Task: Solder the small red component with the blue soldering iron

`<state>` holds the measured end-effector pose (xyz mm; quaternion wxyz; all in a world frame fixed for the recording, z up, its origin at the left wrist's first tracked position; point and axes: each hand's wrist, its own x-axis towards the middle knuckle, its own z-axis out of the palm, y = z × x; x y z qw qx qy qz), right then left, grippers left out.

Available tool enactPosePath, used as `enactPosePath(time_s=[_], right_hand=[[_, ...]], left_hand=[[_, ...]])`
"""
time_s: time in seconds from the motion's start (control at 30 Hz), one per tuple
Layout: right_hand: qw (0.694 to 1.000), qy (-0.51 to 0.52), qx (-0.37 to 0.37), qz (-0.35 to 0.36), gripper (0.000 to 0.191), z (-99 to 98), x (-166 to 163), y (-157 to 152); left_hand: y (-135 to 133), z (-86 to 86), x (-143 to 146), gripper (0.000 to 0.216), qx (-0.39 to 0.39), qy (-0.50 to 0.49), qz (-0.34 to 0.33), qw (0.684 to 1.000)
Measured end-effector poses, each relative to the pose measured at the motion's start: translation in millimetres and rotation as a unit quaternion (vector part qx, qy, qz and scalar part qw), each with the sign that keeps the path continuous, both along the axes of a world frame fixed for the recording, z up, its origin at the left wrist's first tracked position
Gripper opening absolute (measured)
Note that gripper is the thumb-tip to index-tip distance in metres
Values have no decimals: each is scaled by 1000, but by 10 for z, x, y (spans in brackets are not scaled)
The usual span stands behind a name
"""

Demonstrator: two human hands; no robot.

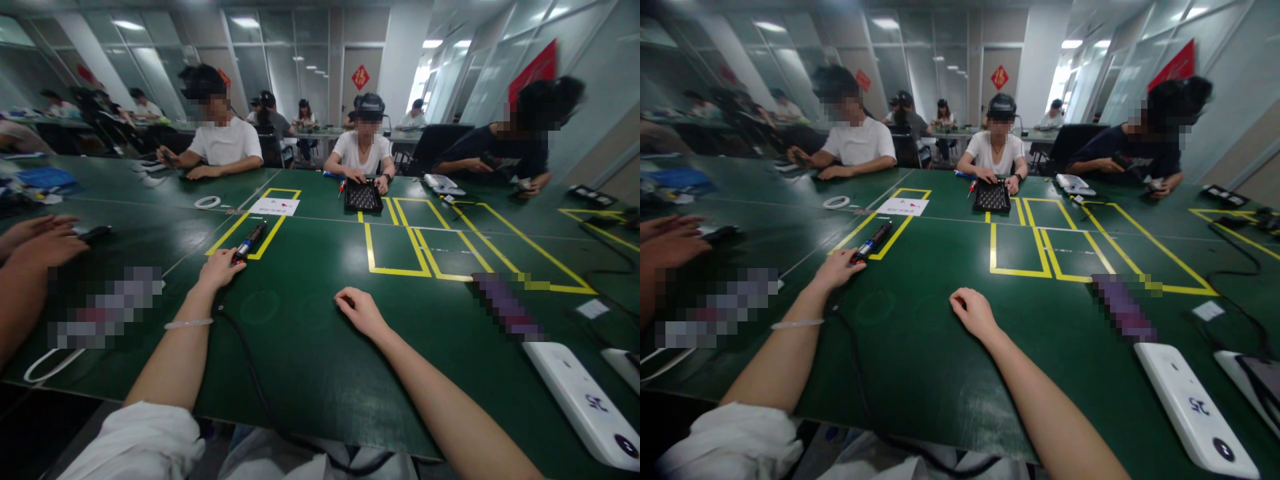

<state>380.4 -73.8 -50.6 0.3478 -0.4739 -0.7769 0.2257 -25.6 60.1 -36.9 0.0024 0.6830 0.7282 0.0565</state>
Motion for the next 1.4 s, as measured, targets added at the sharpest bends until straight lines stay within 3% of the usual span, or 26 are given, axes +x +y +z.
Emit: enactPosePath(time_s=[0.17, 0.3, 0.5, 0.6, 0.67, 0.77, 0.87, 0.97, 1.03, 1.17, 1.3, 1.4], right_hand=[[1000, -1, 2, 0, 14, 2, 2, 9], [1000, 2, 1, 2, 14, 0, 0, 16], [1000, 6, 2, 5, 13, -28, 1, 29], [1000, 4, 1, 4, 12, -38, -2, 34], [1000, -5, -2, 3, 14, -34, -8, 32], [1000, -10, -7, 10, 15, -26, -22, 22], [1000, 6, -17, 18, 3, -37, -34, 8], [999, 24, -14, 34, 28, -48, -44, -10], [999, 24, -4, 49, 34, -40, -51, -24], [998, 34, -13, 55, 11, -11, -56, -33], [988, 122, -88, 46, 14, -25, -40, 3], [975, 168, -136, 53, 22, -50, -28, 35]], left_hand=[[-168, 132, 120, 55, 79, 15, 47, 996], [-289, 248, 323, 37, 69, 5, 78, 995], [-342, 318, 440, 37, 100, 16, 100, 990], [-363, 324, 585, 34, 142, -52, 47, 987], [-411, 320, 787, 33, 121, -167, -37, 978], [-562, 302, 1212, 37, 8, -340, -200, 919], [-772, 279, 1628, 40, -93, -396, -301, 862], [-950, 251, 1890, 41, -160, -409, -336, 833], [-1021, 232, 1969, 42, -189, -422, -342, 818], [-1067, 219, 2004, 40, -215, -447, -343, 798], [-1098, 264, 2018, 42, -162, -420, -350, 822], [-1138, 307, 2040, 30, -98, -364, -376, 846]])
